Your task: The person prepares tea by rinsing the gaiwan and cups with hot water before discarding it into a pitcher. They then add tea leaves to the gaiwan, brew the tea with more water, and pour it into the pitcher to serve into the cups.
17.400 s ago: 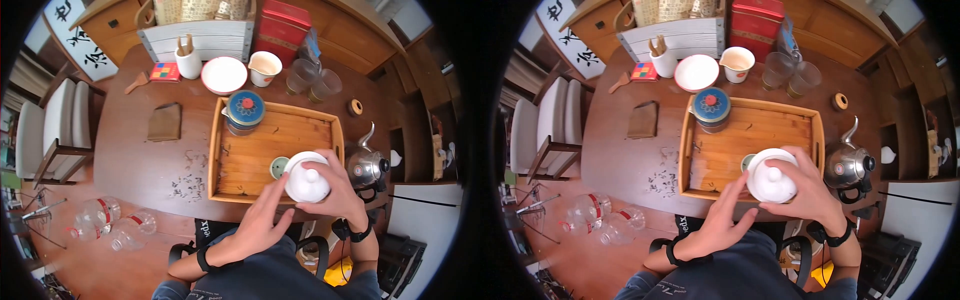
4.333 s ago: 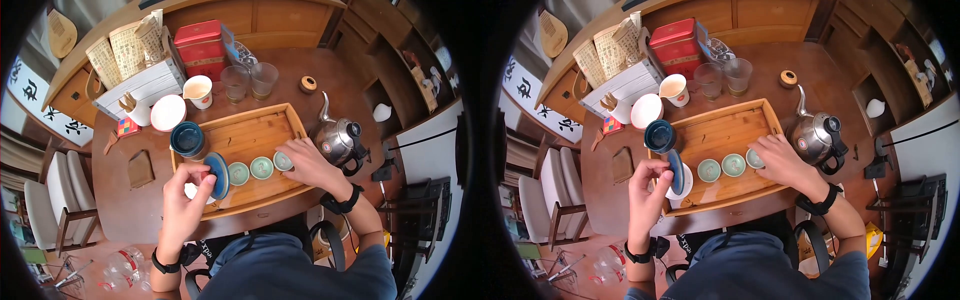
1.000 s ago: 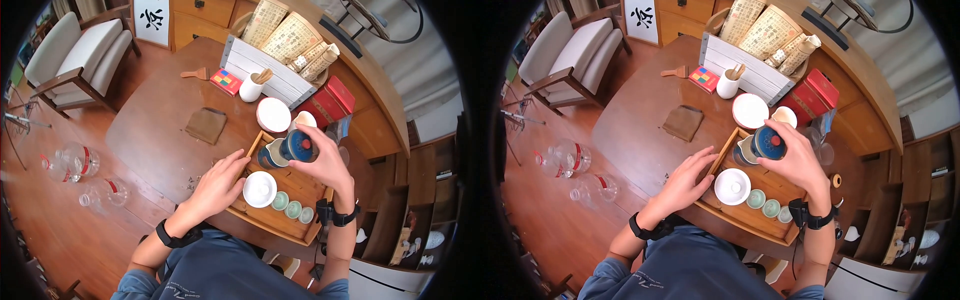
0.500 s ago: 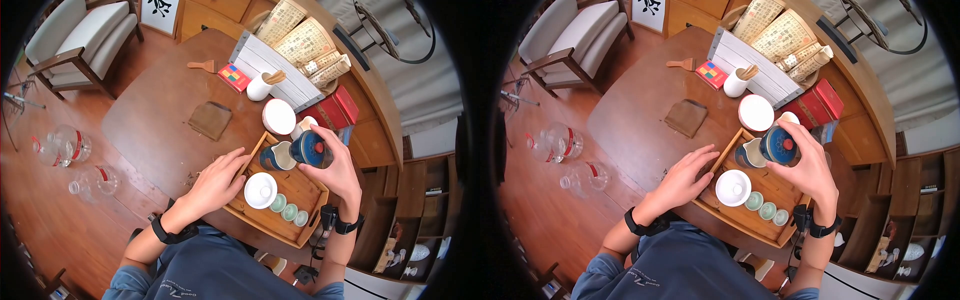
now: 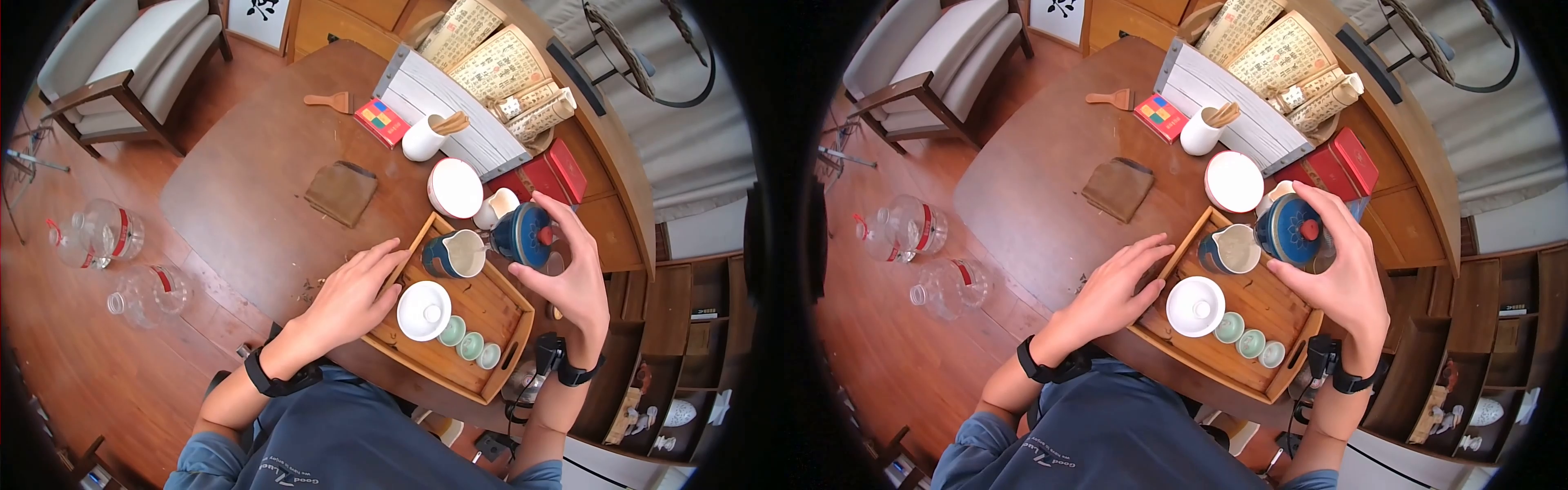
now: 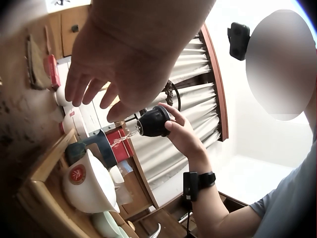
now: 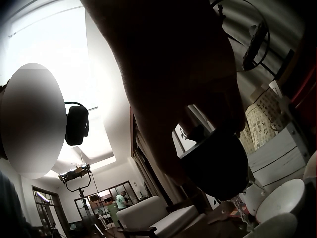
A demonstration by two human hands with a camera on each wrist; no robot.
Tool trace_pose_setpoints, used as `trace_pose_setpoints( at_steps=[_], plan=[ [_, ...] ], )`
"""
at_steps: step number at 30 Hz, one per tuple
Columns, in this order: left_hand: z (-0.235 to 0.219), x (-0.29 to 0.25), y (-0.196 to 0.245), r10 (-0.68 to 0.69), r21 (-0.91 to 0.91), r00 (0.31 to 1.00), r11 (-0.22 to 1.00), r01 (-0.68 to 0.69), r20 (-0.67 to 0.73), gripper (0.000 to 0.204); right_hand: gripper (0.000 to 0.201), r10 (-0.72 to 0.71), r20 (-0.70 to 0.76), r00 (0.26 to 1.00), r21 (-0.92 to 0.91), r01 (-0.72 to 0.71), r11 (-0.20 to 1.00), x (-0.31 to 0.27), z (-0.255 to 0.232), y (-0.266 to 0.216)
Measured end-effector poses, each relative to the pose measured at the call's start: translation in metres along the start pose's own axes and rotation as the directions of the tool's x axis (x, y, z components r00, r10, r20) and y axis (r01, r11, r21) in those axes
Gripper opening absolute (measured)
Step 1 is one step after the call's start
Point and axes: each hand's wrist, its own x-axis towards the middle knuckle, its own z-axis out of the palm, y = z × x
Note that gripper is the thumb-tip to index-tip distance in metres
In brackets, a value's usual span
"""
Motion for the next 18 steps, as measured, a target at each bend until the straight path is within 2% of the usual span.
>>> trace_pose_setpoints(
  at_steps=[18],
  plan=[
    [0.0029, 0.0018, -0.0002, -0.004, 0.003, 1.000, 1.000, 0.004, 0.004, 0.050, 0.083, 0.002, 0.027, 1.000, 0.001, -0.002, 1.000, -0.0009, -0.0012, 0.0032]
  ],
)
